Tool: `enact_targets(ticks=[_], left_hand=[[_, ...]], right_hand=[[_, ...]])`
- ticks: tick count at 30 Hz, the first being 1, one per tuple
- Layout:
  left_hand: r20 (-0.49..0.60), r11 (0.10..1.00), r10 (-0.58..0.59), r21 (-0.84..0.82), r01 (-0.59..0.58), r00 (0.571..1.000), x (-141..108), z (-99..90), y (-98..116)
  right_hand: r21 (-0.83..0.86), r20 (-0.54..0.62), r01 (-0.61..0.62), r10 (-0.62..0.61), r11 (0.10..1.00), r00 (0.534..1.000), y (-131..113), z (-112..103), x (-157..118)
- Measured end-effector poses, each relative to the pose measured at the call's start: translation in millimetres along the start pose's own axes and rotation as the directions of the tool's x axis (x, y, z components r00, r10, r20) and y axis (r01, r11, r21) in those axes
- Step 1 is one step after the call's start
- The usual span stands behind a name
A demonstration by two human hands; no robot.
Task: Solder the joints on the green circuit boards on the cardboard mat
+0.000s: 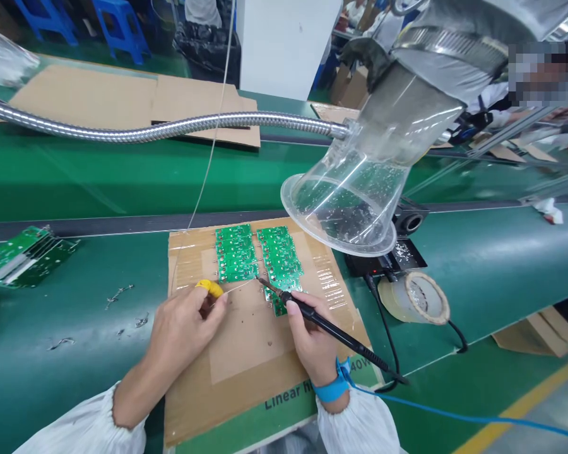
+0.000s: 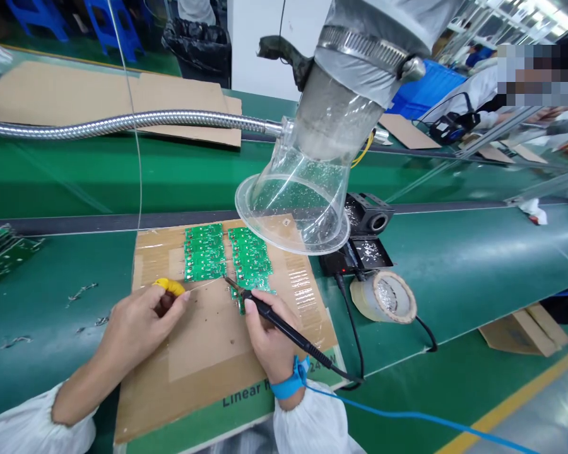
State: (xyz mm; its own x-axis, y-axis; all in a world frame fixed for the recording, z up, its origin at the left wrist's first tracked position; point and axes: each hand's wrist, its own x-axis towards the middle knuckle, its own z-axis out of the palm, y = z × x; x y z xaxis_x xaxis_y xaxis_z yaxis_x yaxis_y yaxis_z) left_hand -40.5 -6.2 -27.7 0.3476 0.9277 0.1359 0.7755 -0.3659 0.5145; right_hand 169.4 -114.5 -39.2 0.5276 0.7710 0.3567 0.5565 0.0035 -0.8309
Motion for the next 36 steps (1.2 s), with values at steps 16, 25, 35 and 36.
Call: enact_targets(ticks=[16,25,35,36], left_hand=[[-0.055,0.993,0.09,0.087,-0.085,0.994,1.9,5.4,4.7],[-0.029,0.997,0.049,0.068,-0.047,0.998,2.9,4.5,7.6],[-0.05,0.991,0.101,0.094,-0.096,0.994,0.7,5.8,3.7],[-0.051,0.991,0.101,0.095,-0.096,0.994,0.7,5.8,3.5]], right_hand=[[-0.062,0.009,0.091,-0.091,0.994,0.996,-4.4,-1.1,0.9],[-0.064,-0.006,0.016,-0.016,0.998,1.0,-3.3,-1.2,-2.8],[-0.027,0.002,0.029,-0.029,0.999,1.0,0.0,-1.5,-2.7],[-0.022,-0.003,0.02,-0.02,1.0,1.0,0.3,-1.4,-2.7]])
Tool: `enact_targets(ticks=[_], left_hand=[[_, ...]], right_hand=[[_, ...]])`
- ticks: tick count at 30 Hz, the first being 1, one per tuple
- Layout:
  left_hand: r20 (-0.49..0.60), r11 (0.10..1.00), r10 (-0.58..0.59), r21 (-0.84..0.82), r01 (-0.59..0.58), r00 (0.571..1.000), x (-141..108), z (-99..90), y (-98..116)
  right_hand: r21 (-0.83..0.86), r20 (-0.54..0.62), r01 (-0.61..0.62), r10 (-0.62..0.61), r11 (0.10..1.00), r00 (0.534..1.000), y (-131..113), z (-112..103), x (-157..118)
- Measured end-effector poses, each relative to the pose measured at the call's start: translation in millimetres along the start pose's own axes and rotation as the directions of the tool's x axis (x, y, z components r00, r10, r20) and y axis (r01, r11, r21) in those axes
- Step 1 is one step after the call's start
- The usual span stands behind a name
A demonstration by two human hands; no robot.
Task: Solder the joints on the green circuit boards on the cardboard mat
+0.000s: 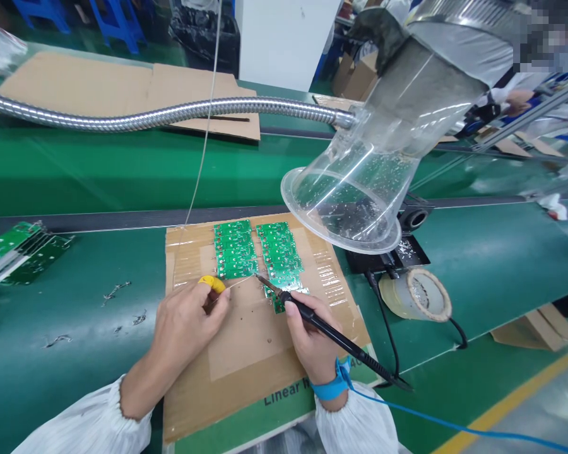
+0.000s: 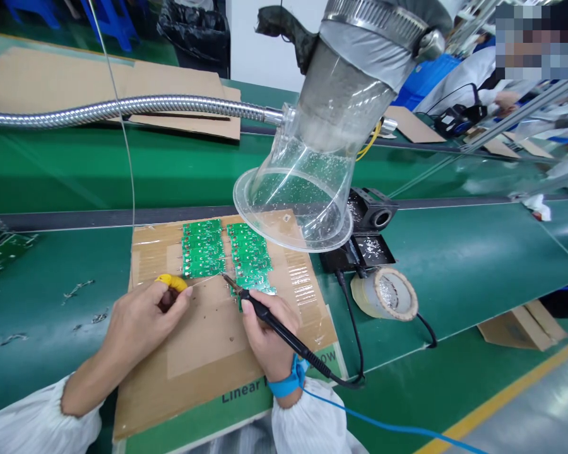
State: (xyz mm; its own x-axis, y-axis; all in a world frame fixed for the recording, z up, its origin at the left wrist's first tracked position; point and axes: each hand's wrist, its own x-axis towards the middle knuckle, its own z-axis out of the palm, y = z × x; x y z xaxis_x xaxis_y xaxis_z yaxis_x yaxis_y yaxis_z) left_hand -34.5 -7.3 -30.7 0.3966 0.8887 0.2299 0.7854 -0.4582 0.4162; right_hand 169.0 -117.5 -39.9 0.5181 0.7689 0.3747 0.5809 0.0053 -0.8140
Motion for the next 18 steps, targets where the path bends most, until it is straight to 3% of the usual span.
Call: enact_targets(ticks=[7,18], left_hand=[[0.056,0.998,-0.046,0.05,0.043,0.997,13,-0.9,6],[0.073,0.988,-0.011,0.157,0.0,0.997,15,1.5,6]], right_hand=[[0.093,-0.032,-0.168,0.171,0.981,0.985,9,4,-2],[0.053,0.019,-0.134,0.133,0.99,0.991,5,3,2]])
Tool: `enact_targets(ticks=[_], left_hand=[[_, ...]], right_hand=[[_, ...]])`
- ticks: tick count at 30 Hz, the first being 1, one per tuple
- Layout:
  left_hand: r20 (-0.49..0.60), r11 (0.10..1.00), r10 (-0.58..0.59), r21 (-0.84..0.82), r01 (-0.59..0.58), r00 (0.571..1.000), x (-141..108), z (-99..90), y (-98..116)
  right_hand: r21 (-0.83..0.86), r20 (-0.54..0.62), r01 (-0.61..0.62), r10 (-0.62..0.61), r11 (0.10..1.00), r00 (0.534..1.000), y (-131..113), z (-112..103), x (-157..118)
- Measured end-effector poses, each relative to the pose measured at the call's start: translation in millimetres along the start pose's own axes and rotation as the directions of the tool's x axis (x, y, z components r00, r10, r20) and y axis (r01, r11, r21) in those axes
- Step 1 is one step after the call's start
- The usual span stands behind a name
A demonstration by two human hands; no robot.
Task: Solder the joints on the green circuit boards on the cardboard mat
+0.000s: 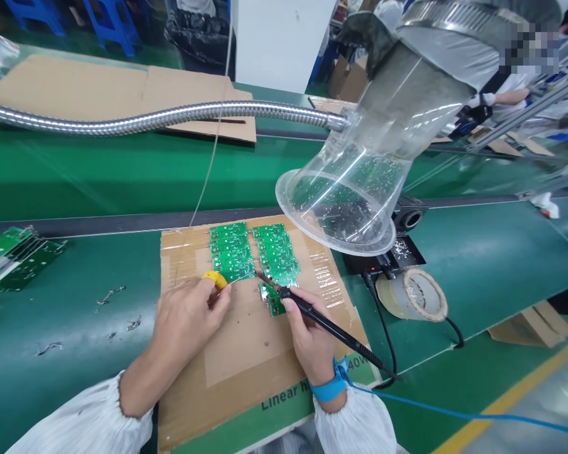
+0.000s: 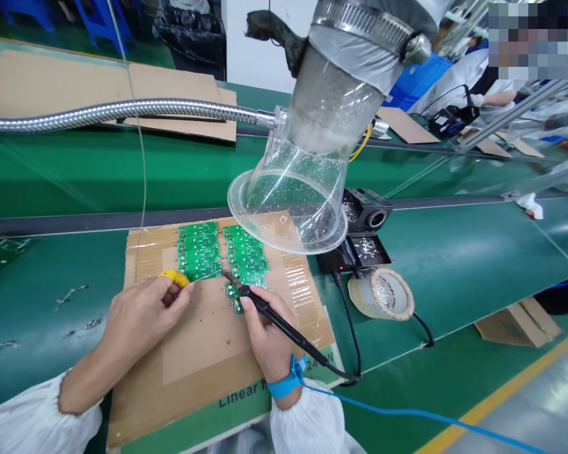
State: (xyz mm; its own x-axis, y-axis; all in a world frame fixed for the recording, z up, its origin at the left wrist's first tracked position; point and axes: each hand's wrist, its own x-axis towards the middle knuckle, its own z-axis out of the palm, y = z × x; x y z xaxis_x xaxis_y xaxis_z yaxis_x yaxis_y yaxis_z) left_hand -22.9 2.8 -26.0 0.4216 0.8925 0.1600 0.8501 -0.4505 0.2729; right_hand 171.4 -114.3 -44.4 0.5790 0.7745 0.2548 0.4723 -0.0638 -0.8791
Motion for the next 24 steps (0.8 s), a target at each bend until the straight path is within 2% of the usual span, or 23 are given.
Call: enact_targets(ticks=[6,12,18,24], left_hand=[[-0.032,0.998,0.059,0.023,-0.058,0.998,2.8,-1.1,4.3],[-0.016,0.998,0.038,0.052,-0.037,0.999,3.2,-1.4,5.3],[-0.104,0.997,0.068,0.048,-0.064,0.992,3.9,0.7,3.6],[-0.148,0.988,0.139,0.084,-0.128,0.979,4.3,0.0,3.6]], right_hand=[[-0.067,-0.004,0.034,-0.034,0.997,0.999,1.5,-1.0,0.0],[-0.067,-0.003,0.028,-0.029,0.997,1.0,-0.5,-0.9,0.5],[-0.014,-0.014,-0.022,0.022,1.0,1.0,6.7,0.1,-1.5],[-0.039,0.005,-0.007,0.007,0.999,1.0,6.9,1.0,0.3]])
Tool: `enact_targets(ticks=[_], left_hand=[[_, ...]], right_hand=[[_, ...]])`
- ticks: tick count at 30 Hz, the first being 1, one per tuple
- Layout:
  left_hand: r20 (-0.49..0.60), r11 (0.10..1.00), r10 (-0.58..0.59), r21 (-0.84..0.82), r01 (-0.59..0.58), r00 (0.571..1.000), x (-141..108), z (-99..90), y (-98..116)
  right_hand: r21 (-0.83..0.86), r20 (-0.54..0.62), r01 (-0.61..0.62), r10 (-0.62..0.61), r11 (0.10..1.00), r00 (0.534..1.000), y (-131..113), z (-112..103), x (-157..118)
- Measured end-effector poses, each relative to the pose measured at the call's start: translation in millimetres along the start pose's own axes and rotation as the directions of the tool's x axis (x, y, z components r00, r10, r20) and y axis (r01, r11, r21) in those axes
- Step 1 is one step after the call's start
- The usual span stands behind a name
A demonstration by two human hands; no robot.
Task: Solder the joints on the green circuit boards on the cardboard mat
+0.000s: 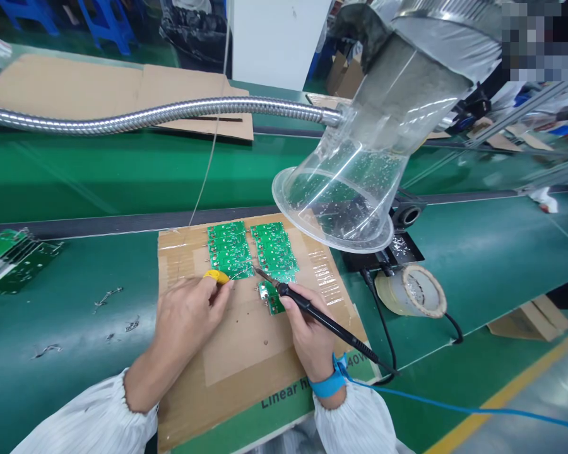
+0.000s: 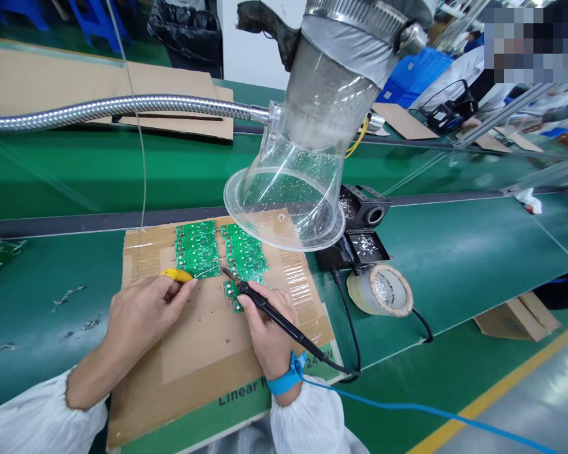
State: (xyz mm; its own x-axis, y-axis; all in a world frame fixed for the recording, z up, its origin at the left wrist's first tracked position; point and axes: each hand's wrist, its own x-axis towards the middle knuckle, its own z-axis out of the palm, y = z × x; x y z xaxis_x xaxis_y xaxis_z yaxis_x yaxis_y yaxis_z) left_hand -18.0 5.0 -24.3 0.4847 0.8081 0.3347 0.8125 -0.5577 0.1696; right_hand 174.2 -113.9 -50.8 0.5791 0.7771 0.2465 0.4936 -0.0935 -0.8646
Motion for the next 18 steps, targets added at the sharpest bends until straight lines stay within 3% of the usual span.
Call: enact_targets(ticks=[8,12,15,18], left_hand=[[-0.022,0.999,0.032,0.005,-0.032,0.999,1,1.1,1],[-0.049,0.998,-0.04,-0.059,0.037,0.998,-1,-1.1,-6],[-0.064,0.984,-0.053,-0.175,0.041,0.997,-6,-3.4,-14],[-0.055,0.951,-0.046,-0.307,0.027,0.997,-15,2.4,-26]], right_hand=[[0.01,0.006,-0.012,0.012,1.0,1.0,-1,0,1],[0.148,-0.03,-0.125,0.13,0.981,0.991,-9,1,4],[0.347,-0.143,-0.261,0.326,0.901,0.934,-16,-12,11],[0.574,-0.235,-0.289,0.492,0.766,0.838,-14,-49,21]])
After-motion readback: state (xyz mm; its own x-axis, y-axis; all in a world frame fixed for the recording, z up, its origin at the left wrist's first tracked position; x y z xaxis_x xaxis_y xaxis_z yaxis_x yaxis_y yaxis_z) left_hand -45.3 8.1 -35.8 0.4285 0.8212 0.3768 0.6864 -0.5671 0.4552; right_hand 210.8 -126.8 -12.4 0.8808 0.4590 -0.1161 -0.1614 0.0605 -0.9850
